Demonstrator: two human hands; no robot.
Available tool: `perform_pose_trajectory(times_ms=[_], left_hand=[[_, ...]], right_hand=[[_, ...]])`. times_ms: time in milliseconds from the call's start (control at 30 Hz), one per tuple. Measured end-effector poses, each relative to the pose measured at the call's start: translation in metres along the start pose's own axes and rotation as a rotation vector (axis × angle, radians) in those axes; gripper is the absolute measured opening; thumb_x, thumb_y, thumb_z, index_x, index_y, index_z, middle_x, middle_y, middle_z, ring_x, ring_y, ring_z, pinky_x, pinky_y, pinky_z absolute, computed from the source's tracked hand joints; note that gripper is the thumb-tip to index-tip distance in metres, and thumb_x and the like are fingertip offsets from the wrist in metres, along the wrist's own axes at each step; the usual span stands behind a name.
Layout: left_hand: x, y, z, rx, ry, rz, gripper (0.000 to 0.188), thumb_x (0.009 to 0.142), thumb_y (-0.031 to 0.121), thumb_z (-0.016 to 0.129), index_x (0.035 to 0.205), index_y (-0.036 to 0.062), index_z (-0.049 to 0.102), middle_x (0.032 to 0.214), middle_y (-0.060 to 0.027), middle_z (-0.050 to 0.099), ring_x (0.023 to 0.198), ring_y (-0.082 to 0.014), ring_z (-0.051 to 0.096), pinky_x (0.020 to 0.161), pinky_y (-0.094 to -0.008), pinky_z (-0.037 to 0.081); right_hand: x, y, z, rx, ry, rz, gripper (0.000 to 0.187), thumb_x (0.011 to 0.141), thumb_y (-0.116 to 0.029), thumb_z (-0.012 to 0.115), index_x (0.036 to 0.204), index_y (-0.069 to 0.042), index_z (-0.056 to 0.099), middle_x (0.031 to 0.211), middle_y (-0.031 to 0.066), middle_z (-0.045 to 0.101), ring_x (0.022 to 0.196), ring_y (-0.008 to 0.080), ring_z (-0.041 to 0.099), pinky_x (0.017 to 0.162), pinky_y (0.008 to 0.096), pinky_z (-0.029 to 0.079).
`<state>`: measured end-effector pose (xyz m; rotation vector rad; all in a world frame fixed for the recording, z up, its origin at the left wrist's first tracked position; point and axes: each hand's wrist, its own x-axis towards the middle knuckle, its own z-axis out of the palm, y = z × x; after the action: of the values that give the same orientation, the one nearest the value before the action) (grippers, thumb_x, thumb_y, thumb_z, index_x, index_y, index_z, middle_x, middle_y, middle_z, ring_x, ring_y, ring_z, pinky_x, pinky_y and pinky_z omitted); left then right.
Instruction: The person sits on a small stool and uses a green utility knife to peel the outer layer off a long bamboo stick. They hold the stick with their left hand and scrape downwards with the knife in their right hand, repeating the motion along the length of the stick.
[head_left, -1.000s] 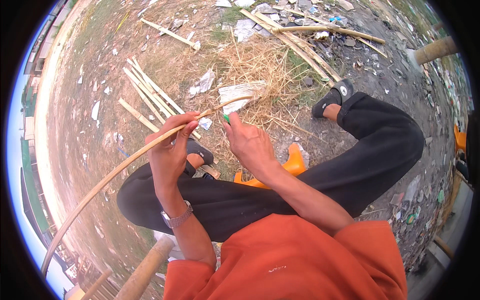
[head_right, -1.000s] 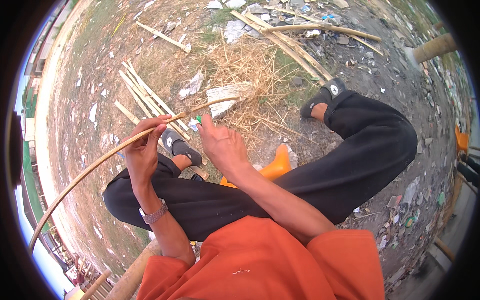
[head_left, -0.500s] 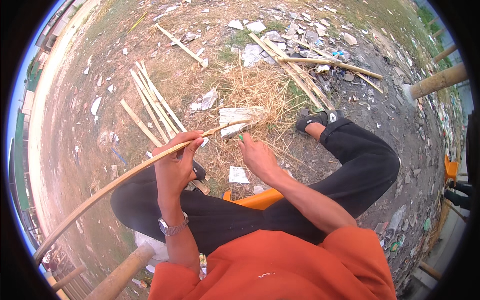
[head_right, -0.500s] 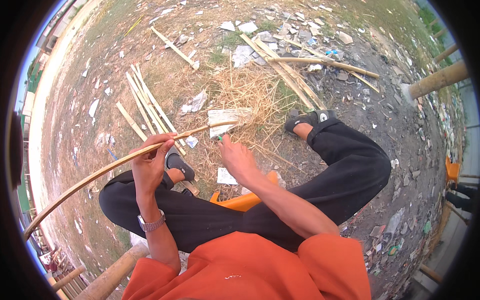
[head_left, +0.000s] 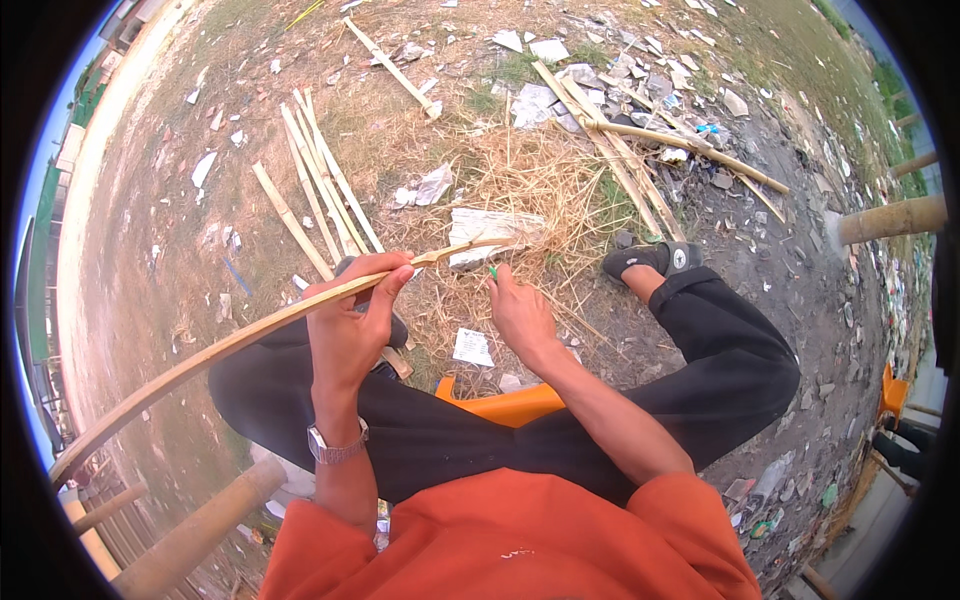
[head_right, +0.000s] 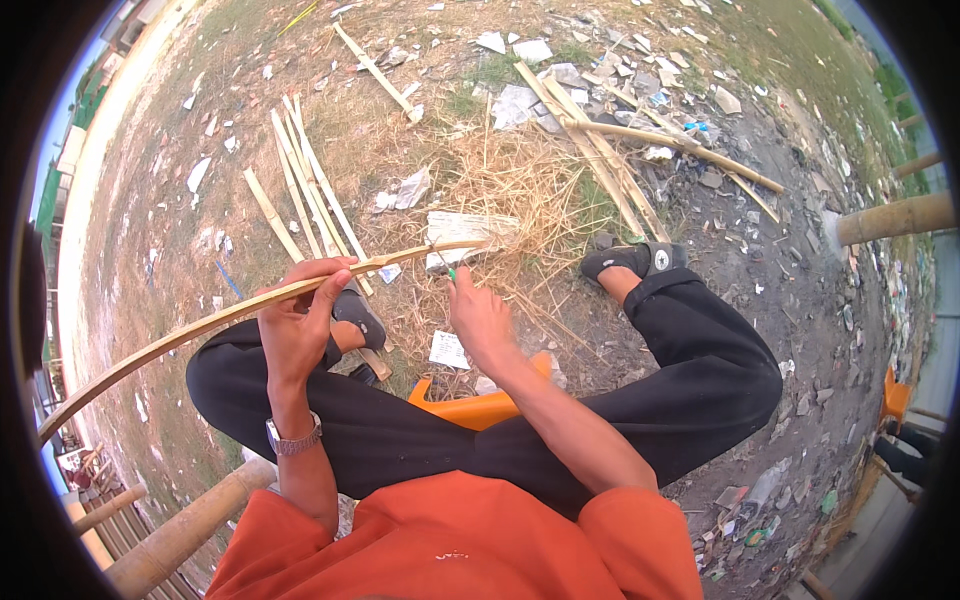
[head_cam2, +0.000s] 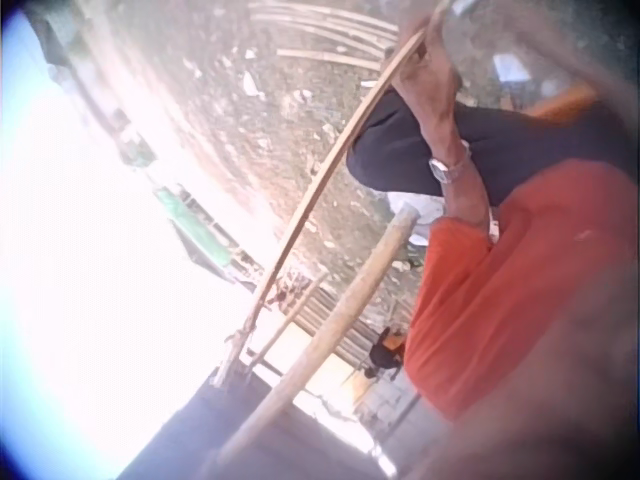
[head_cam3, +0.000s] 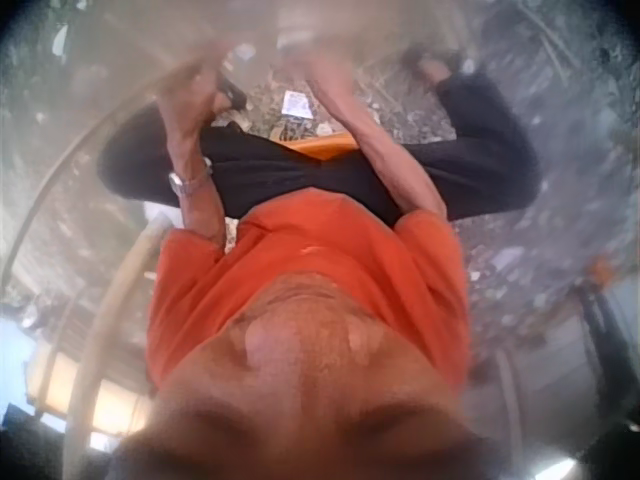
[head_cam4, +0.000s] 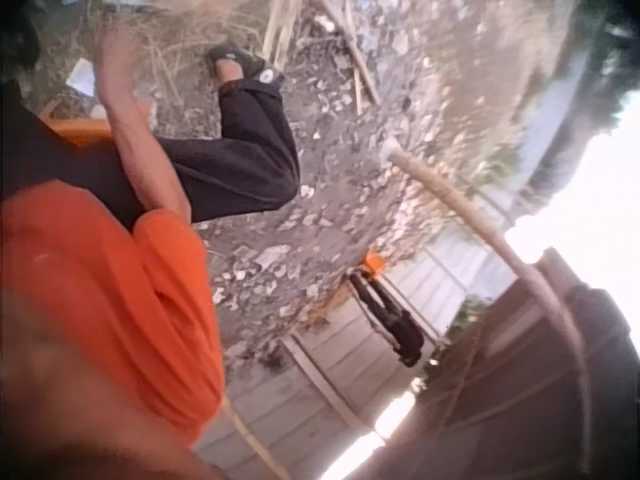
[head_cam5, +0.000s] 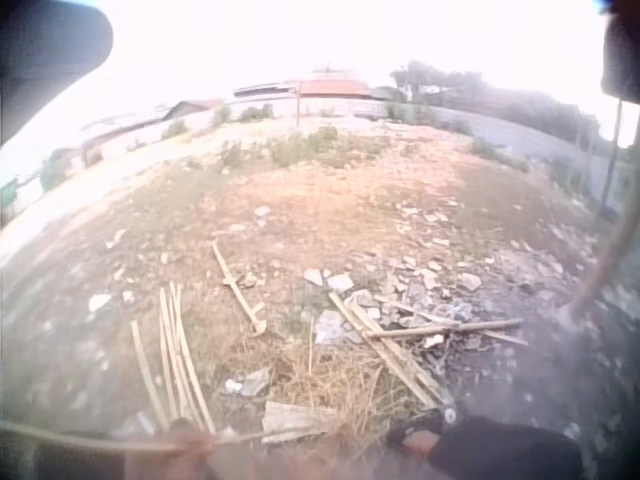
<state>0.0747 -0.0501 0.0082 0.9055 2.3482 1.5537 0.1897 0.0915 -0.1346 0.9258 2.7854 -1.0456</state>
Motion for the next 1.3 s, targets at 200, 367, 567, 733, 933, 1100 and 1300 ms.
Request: perform_pose_trajectory(times_ms=[200, 367, 567, 733, 933, 1100, 1300], left_hand=[[-0.002, 0.002, 0.003, -0.029, 0.022, 0.018, 0.01, 0.089, 0.005, 0.07, 0.097, -0.0006, 0.072, 0.089, -0.0078, 0.074, 0.072, -0.0077, 0.065, 0.064, -0.0222, 0.051], [0.004, 0.004, 0.005, 0.031, -0.023, 0.009, 0.01, 0.089, 0.005, 0.07, 0.097, -0.0009, 0.072, 0.089, -0.0077, 0.074, 0.072, -0.0081, 0.066, 0.064, -0.0224, 0.052], [0.001, 0.005, 0.004, 0.006, -0.019, 0.014, 0.01, 0.088, 0.003, 0.071, 0.097, -0.0001, 0.072, 0.09, -0.0089, 0.074, 0.072, -0.0087, 0.066, 0.064, -0.0222, 0.052], [-0.001, 0.002, 0.004, 0.023, -0.034, 0.048, 0.011, 0.088, 0.002, 0.07, 0.098, 0.0004, 0.072, 0.09, -0.0089, 0.074, 0.071, -0.0079, 0.064, 0.062, -0.0222, 0.051], [0.009, 0.012, 0.006, -0.006, -0.071, -0.017, 0.011, 0.087, 0.002, 0.071, 0.098, -0.0002, 0.072, 0.089, -0.0087, 0.074, 0.069, -0.0076, 0.062, 0.061, -0.0227, 0.049], [0.003, 0.009, 0.013, 0.05, -0.045, 0.106, 0.01, 0.087, 0.002, 0.071, 0.097, -0.001, 0.071, 0.088, -0.0081, 0.074, 0.066, -0.0075, 0.06, 0.062, -0.0227, 0.049], [0.004, 0.015, 0.012, 0.001, -0.043, -0.036, 0.009, 0.088, 0.001, 0.07, 0.096, -0.0012, 0.072, 0.09, -0.009, 0.074, 0.068, -0.0074, 0.061, 0.061, -0.0225, 0.049]], right_hand=[[-0.002, -0.015, -0.012, 0.036, -0.042, 0.008, 0.024, 0.102, -0.03, 0.044, 0.102, -0.006, 0.044, 0.071, 0.0268, 0.063, 0.072, 0.0474, 0.064, 0.063, 0.0574, 0.049], [0.006, 0.043, 0.028, 0.019, -0.014, 0.088, 0.025, 0.102, -0.03, 0.044, 0.103, -0.005, 0.045, 0.071, 0.0282, 0.062, 0.073, 0.0494, 0.063, 0.068, 0.0596, 0.048], [0.019, 0.033, 0.027, 0.044, 0.002, 0.084, 0.025, 0.102, -0.03, 0.045, 0.103, -0.005, 0.045, 0.072, 0.0281, 0.063, 0.073, 0.0497, 0.063, 0.068, 0.0603, 0.047], [0.017, 0.024, 0.019, 0.075, -0.033, 0.098, 0.026, 0.102, -0.03, 0.045, 0.103, -0.005, 0.044, 0.074, 0.0277, 0.064, 0.073, 0.0502, 0.063, 0.066, 0.0599, 0.047], [0.028, 0.075, 0.055, -0.029, 0.041, 0.126, 0.025, 0.102, -0.031, 0.044, 0.103, -0.006, 0.043, 0.073, 0.0255, 0.064, 0.075, 0.0474, 0.065, 0.063, 0.0552, 0.051], [0.033, 0.051, 0.049, 0.04, -0.002, 0.186, 0.026, 0.102, -0.031, 0.044, 0.103, -0.005, 0.043, 0.078, 0.0265, 0.066, 0.078, 0.0461, 0.067, 0.066, 0.0564, 0.052], [0.053, 0.082, 0.083, 0.044, -0.018, 0.227, 0.025, 0.101, -0.029, 0.044, 0.104, -0.004, 0.044, 0.084, 0.0291, 0.066, 0.083, 0.0506, 0.064, 0.073, 0.0587, 0.05]])
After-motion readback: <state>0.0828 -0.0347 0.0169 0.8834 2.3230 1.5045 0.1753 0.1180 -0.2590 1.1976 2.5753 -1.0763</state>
